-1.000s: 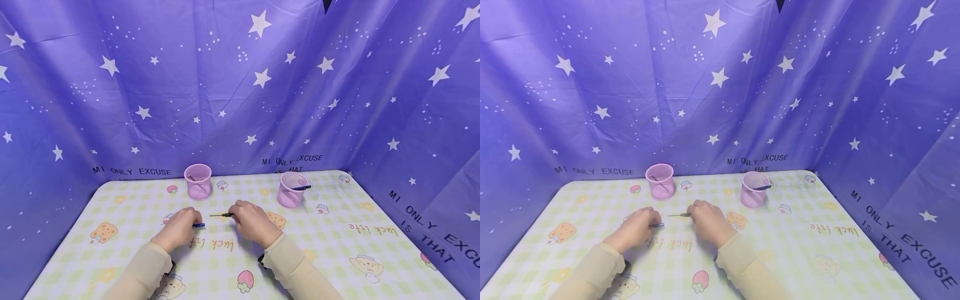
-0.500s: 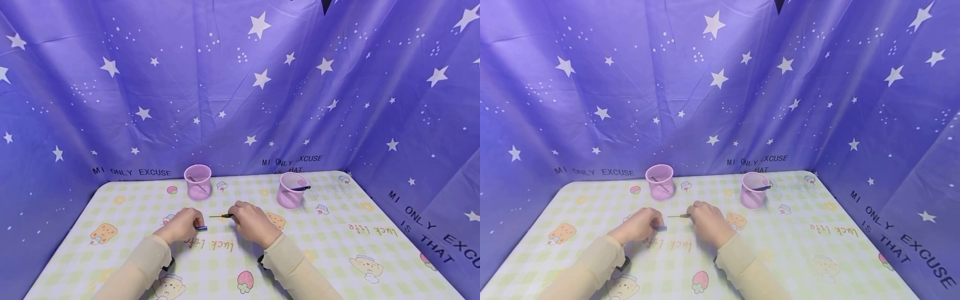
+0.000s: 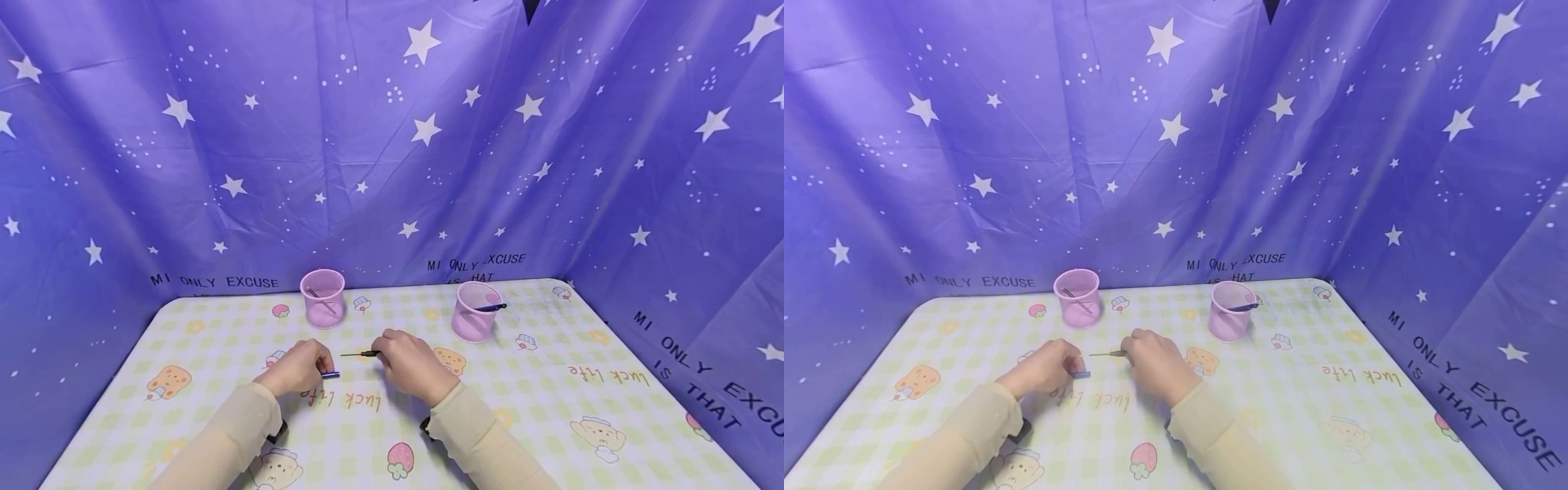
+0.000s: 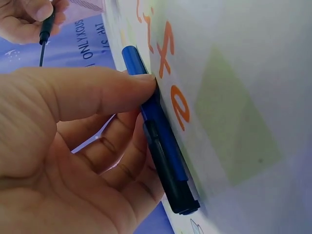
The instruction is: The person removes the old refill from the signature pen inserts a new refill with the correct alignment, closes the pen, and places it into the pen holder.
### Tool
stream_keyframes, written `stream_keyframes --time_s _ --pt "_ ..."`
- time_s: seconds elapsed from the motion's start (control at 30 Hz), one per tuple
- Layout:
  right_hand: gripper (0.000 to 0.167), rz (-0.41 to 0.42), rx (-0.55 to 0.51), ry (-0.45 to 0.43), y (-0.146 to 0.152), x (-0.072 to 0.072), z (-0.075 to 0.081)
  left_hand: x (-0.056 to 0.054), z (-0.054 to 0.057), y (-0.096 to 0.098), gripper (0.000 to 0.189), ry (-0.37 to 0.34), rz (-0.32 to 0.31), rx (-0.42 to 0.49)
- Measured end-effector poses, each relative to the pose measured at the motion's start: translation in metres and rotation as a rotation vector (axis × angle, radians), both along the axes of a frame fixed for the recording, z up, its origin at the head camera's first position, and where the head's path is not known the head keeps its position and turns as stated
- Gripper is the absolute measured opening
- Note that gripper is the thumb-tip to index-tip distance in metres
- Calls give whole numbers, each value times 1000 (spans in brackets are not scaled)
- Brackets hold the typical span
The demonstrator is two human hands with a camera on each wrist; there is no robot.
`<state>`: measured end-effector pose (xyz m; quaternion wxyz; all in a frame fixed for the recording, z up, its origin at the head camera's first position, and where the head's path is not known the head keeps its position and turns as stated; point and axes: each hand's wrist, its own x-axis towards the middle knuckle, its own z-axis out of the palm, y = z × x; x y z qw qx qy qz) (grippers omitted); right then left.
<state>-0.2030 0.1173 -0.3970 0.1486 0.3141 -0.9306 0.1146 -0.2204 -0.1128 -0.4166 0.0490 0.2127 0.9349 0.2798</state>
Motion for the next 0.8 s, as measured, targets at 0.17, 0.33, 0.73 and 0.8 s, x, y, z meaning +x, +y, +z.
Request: stream_keyframes --time_s 0.17,0.33,0.73,0.8 --pt "13 4 4 2 -1 0 -1 0 0 0 34 -2 -6 8" --pt "12 4 8 5 -1 0 -2 -1 0 -1 33 9 -28 16" --pt "13 5 18 9 -2 1 -3 0 0 -2 30 3 -28 20" --pt "13 6 17 11 -2 1 -3 1 0 -1 31 -6 -15 13"
